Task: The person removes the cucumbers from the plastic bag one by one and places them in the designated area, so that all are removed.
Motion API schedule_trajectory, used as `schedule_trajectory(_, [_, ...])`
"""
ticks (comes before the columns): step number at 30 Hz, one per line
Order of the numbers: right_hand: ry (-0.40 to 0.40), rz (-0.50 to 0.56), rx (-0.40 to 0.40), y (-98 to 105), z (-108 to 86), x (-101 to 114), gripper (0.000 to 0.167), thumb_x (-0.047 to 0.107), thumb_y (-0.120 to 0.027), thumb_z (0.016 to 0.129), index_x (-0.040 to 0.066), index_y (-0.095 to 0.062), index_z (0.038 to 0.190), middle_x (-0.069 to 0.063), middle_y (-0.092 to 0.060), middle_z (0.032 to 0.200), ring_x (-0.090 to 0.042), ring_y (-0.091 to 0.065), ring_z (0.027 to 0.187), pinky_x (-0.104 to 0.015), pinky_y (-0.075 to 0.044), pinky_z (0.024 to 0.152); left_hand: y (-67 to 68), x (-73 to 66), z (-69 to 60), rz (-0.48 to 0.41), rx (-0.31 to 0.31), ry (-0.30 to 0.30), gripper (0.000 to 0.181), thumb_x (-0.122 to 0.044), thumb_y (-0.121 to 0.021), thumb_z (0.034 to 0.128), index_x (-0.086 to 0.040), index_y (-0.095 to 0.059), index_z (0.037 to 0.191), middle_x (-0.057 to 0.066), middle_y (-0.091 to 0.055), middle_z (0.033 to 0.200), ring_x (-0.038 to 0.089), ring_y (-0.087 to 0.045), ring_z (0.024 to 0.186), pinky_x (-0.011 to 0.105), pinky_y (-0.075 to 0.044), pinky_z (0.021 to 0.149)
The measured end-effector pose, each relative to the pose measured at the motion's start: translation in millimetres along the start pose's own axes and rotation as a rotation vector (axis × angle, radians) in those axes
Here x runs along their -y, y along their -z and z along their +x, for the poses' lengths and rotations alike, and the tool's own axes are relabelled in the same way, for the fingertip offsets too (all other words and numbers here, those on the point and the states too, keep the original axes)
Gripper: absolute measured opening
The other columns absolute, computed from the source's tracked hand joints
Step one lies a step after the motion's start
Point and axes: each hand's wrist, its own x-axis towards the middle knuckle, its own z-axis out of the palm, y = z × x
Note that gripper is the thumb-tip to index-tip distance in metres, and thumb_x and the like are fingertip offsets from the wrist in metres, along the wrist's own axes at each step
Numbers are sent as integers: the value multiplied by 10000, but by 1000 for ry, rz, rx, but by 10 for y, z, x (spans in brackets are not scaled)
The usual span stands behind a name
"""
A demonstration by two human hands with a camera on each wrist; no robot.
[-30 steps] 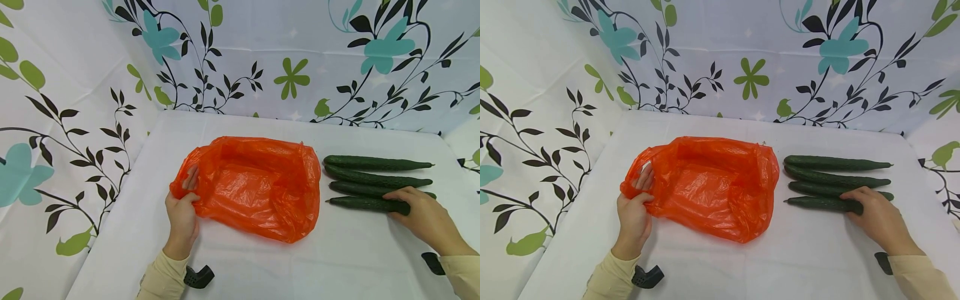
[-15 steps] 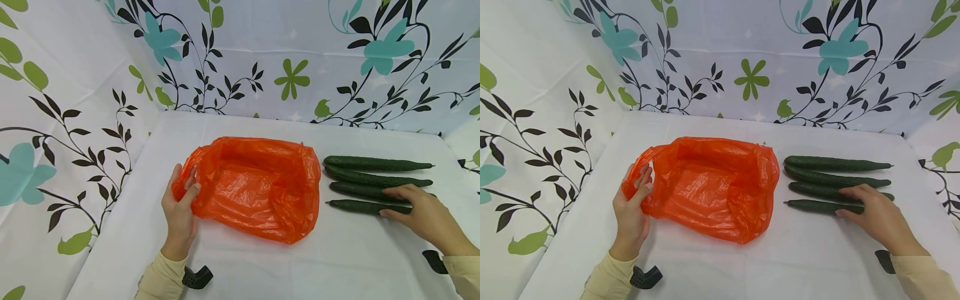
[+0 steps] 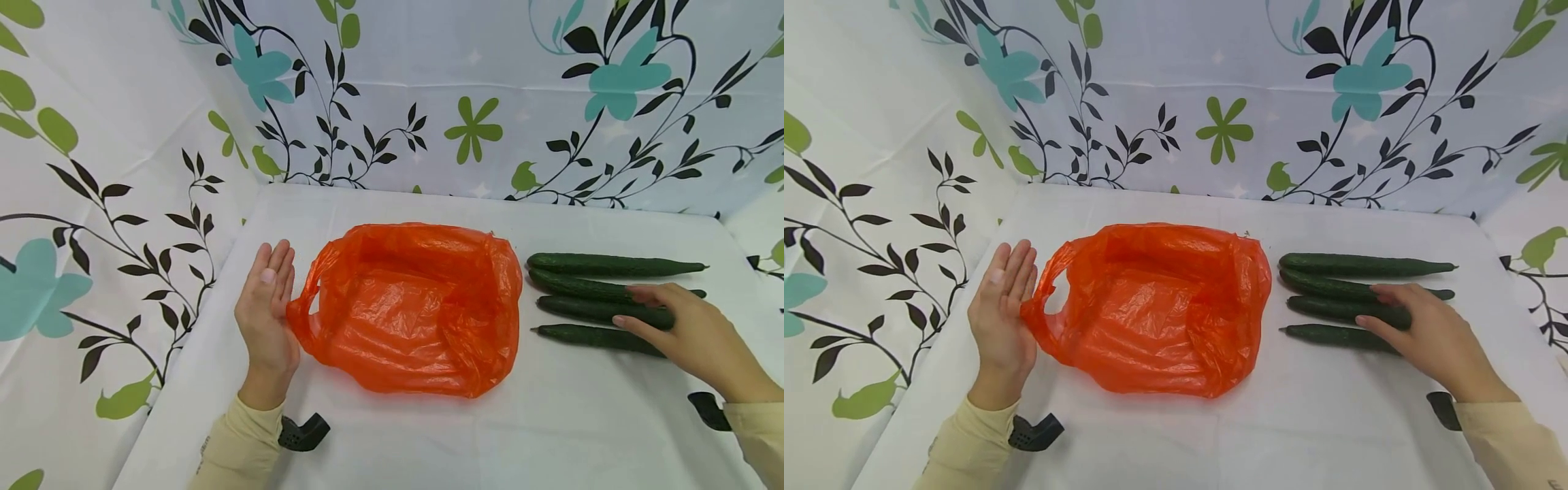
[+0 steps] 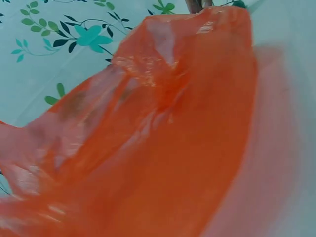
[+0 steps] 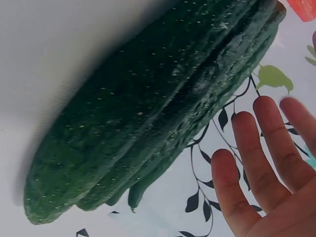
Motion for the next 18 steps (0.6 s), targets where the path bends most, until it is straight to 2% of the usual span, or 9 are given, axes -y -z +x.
schedule_trajectory(6, [-35,44,21,24,90,85,843,471,-748,884,-15,-408,1483,-298,-567,1227,-500,-529,1112,-682,-401,833,-94,-255,298,-44,38,-114,668,-257,-507,982,52,-311,1541,204,-463,1503,311,-433,1407,340,-302,1177])
schedule_trajectory(9, [-39,56,33,52,145,141,877,475,-734,895,-26,-362,1511,-307,-554,1258,-503,-519,1146,-690,-387,871,-183,-365,441,-31,61,-198,675,-249,-534,955,68,-347,1521,221,-485,1481,321,-455,1390,348,-318,1170])
schedule_trajectory(13, [-23,63,33,107,227,219,884,477,-721,905,-6,-336,1538,-298,-546,1279,-499,-509,1167,-710,-381,883,-337,-510,632,33,116,-309,665,-249,-538,938,70,-388,1501,208,-513,1464,315,-477,1375,364,-329,1166])
schedule_trajectory(15, [-18,59,31,142,275,274,894,491,-710,910,11,-318,1554,-298,-528,1294,-496,-497,1175,-730,-381,888,-423,-598,718,67,152,-330,653,-238,-526,945,71,-386,1502,191,-509,1475,295,-476,1379,359,-325,1167])
schedule_trajectory(18, [-14,47,31,203,354,378,930,529,-695,906,24,-286,1572,-296,-486,1346,-489,-470,1201,-744,-380,900,-547,-743,825,184,209,-358,617,-209,-489,959,62,-385,1504,151,-493,1501,245,-456,1398,331,-301,1177])
